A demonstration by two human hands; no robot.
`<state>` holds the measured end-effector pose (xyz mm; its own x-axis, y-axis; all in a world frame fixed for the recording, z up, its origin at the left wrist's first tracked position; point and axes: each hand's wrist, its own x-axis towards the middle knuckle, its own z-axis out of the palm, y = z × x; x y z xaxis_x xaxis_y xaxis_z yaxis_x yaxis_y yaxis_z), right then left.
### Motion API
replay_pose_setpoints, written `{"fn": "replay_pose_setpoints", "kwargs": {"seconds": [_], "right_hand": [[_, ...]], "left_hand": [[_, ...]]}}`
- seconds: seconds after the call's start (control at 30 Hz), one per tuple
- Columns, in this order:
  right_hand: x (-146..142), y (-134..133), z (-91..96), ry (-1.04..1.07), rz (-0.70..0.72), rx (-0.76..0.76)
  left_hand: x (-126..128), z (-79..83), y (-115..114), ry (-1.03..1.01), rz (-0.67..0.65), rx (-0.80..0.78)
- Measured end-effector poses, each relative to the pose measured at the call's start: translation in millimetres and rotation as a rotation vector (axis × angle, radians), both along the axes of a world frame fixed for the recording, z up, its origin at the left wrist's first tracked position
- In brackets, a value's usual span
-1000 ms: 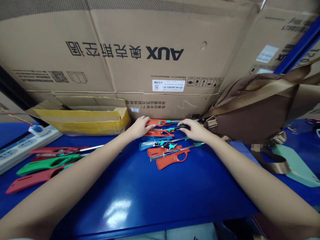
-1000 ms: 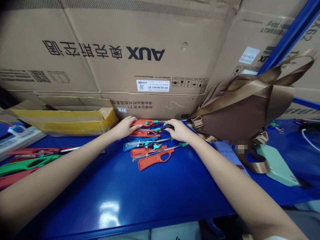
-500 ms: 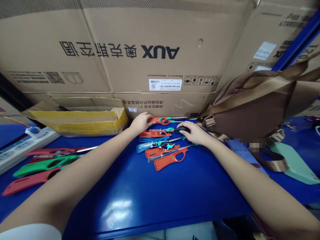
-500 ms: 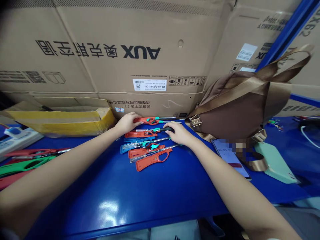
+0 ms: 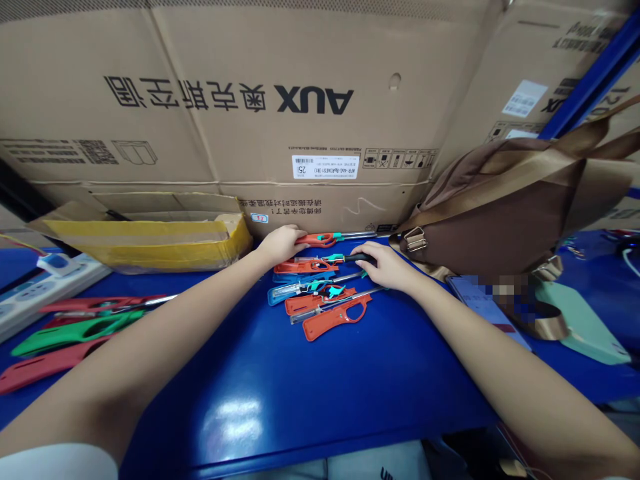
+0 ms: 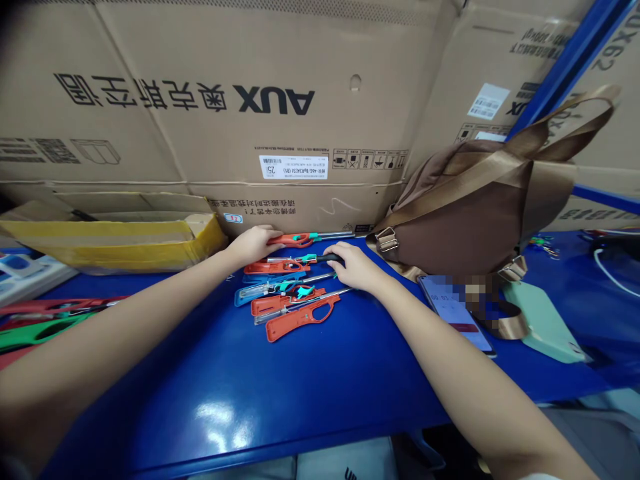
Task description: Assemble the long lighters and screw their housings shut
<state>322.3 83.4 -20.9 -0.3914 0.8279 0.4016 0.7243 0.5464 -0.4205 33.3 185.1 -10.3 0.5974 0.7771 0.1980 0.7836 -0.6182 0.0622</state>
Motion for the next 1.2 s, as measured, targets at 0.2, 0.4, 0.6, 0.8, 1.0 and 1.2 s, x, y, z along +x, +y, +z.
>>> {"fn": "replay_pose_setpoints", "kwargs": {"seconds": [0.2, 0.4, 0.6, 0.8, 1.0, 1.2], "right_hand": [[9.6, 2.0, 6.8, 0.022, -0.033, 0.051], [27.3, 6.8, 15.2, 0.039, -0.094, 0.089], [30.5, 5.4, 10.5, -0.038, -0.084, 0.091], [32.5, 4.0, 13.0, -0.063, -0.141, 0.102], [30.9, 4.1, 13.8, -0.054, -0.186, 0.076], [27.6, 6.0, 5.5, -0.108, -0.153, 0.086]], "left_hand": [[2.2, 2.9, -5.0, 0.000, 0.043, 0.040], [4.8, 8.6, -5.2, -0.018, 0.052, 0.056], [9.6, 7.8, -4.3, -0.066, 0.096, 0.065], [11.1, 16.6, -18.5, -0.129, 0.006, 0.056], [-6.5, 30.4, -37.8, -0.090, -0.224, -0.202], [-21.7, 30.7, -33.2, -0.068, -0.143, -0.424]]}}
